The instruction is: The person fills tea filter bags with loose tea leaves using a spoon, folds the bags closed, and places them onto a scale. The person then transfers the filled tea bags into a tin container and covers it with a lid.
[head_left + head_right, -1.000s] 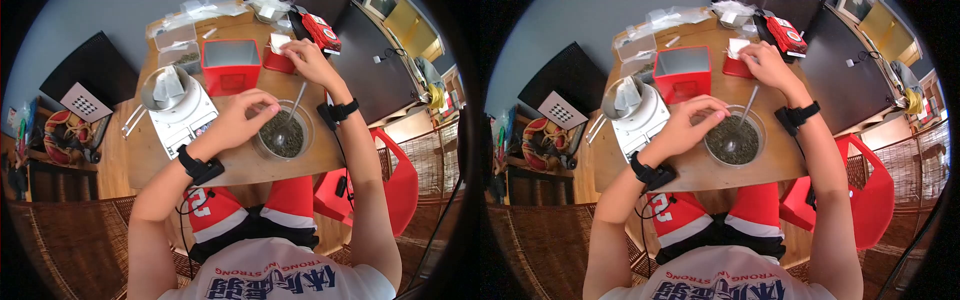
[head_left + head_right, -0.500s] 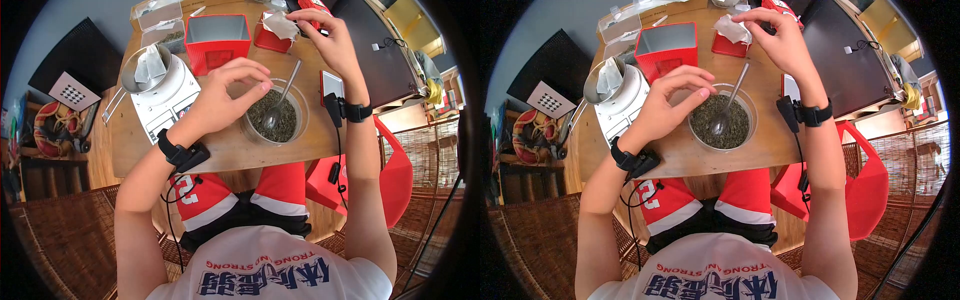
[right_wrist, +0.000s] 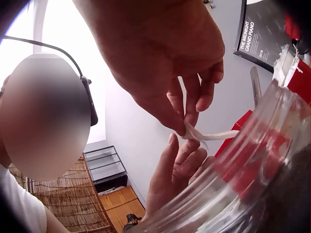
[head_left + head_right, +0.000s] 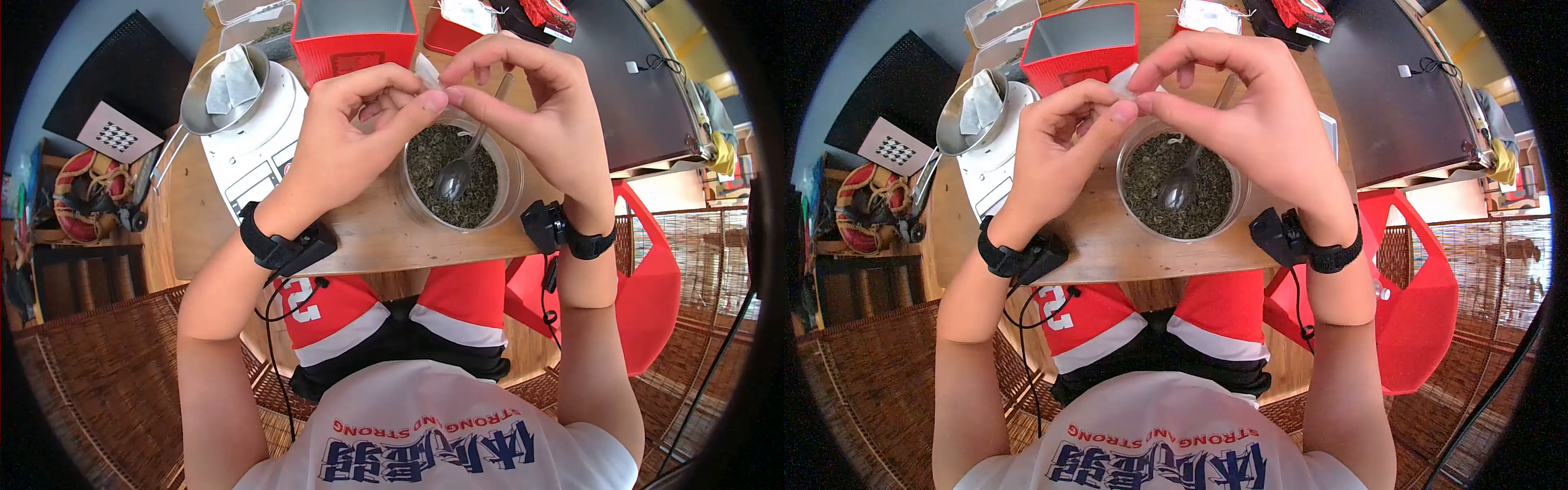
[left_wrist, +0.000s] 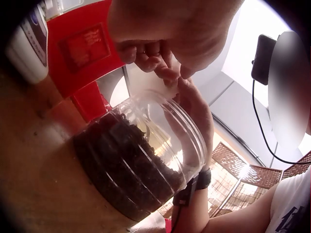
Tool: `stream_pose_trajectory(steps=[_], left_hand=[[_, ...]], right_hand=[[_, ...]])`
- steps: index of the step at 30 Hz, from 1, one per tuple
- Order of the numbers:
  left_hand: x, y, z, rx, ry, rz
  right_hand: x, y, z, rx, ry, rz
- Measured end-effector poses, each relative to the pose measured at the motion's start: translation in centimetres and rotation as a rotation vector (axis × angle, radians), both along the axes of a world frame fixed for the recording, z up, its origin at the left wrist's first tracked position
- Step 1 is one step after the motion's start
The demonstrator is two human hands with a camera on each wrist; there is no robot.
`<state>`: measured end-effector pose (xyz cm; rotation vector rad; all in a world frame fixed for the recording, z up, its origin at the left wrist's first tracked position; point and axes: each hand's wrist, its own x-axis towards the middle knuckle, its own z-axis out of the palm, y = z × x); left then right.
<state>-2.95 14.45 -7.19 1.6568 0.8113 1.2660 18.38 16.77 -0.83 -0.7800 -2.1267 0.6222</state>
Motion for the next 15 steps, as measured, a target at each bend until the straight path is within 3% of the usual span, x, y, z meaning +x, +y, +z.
stream_pose_trajectory(steps=[2,6,9,11,15], left_hand=[[0.1,-0.1,0.0,-0.028,0.048,0.016],[0.6,0.0,-0.2,0.017,-0.08,0.03],[0.4,0.3,-0.5,0.023,-0.07,0.014],[0.4,0.3,-0.7,0.037,-0.047,0.003],[0.5,-0.1,-0.2,0.019,-0.057,0.003]], right_hand=[[-0.4,-0.2,0.1,-0.026,0.042,-0.022],[0.0,0.3,0.7,-0.064,-0.03,-0.028],[-0.2,0.4,1.3,-0.101,-0.035,0.011],[-0.1,0.5,1.9,-0.103,-0.19,0.051],[0.5,1.3,1.4,-0.135,-0.183,0.114]])
